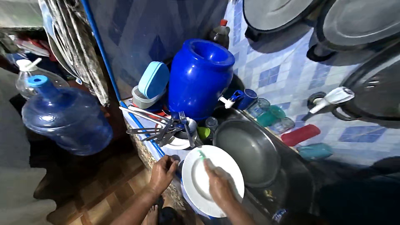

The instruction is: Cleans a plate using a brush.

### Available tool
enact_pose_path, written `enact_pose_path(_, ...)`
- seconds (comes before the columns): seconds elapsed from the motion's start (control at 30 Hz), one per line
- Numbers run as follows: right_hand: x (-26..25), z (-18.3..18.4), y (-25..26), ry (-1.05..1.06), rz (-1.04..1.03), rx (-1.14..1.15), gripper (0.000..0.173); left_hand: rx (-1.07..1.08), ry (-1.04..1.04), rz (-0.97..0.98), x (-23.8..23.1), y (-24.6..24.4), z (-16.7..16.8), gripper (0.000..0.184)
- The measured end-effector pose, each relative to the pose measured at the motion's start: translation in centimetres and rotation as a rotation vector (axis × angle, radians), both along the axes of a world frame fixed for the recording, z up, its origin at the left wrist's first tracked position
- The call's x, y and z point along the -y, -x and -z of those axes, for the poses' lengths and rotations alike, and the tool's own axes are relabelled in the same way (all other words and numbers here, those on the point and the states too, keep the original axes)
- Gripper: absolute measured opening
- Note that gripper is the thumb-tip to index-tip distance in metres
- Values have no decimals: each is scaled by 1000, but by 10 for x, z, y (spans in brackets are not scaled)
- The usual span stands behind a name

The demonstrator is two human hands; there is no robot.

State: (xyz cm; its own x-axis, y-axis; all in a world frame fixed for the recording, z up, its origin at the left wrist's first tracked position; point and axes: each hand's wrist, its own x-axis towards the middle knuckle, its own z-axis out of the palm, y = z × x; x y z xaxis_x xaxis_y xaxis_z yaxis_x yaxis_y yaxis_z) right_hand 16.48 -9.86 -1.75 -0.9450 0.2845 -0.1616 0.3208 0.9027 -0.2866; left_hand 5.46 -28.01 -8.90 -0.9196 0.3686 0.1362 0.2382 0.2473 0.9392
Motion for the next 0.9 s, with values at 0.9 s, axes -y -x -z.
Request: enact_pose_path(0.9, -4, -9, 13, 234, -94, 12, 54, 524, 34, 418, -17, -5, -43, 38)
